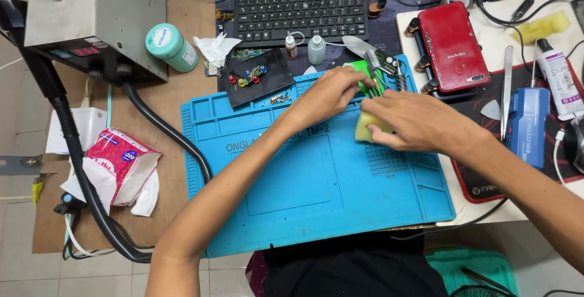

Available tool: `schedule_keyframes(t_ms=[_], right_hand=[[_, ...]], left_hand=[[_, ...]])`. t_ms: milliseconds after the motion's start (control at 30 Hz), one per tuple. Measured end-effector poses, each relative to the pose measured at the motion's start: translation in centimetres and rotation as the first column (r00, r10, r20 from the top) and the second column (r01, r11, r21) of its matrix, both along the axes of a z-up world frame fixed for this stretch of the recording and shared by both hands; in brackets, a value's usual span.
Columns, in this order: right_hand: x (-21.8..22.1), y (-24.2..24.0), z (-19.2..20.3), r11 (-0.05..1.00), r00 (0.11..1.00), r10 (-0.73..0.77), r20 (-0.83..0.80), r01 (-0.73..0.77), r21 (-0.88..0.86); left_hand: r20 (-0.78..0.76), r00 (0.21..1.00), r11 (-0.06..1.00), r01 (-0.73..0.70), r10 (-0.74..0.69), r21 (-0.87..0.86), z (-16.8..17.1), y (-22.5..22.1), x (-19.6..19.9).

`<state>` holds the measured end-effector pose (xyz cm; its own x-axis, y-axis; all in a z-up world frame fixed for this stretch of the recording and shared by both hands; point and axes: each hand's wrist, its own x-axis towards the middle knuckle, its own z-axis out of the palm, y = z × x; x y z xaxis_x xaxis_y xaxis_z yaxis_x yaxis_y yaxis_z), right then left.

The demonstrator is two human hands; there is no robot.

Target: Disassembling a phone frame with an electric screwdriver and cleaning the repair mat and components with a sponge.

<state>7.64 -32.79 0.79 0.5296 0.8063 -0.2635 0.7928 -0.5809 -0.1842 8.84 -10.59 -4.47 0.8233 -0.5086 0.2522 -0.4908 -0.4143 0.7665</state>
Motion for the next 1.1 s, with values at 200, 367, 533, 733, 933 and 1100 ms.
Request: schedule_keyframes(t_ms=[200,367,533,733,933,1100], right_hand=[[0.2,-1.0,-1.2,0.966,0.930,-0.127,0.344,0.037,0.258],[-3.1,1.7,-5.9,0.957,0.806,-0.161,0.570,-0.014,0.290],[-9.3,4.6,-3.3,0.863,0.972,0.218,-0.086,-0.151,0.482],[-4.9,3.5,-3.9,0.923,0.871,-0.053,0.488,-0.144,0.356],[-7.5,4.3,-1.2,0.804,0.910,0.166,-0.381,0.099,0.586],[-5.3,4.3,-3.0,0.911,0.907,-0.021,0.420,-0.156,0.381]], left_hand=[[-0.039,0.999,0.993,-0.016,0.012,-0.115,0.2,0.7,0.6],[-0.099,0.995,0.987,-0.033,0.017,-0.156,1.5,2.2,0.5],[-0.150,0.986,0.977,-0.107,0.080,-0.186,2.5,4.1,-0.4],[-0.076,0.986,0.985,-0.154,0.148,-0.076,3.6,6.0,-1.6],[-0.024,0.978,0.974,-0.209,0.208,-0.084,3.6,7.1,-1.4],[0.209,0.963,0.955,-0.215,0.173,0.202,1.6,5.5,-0.8]])
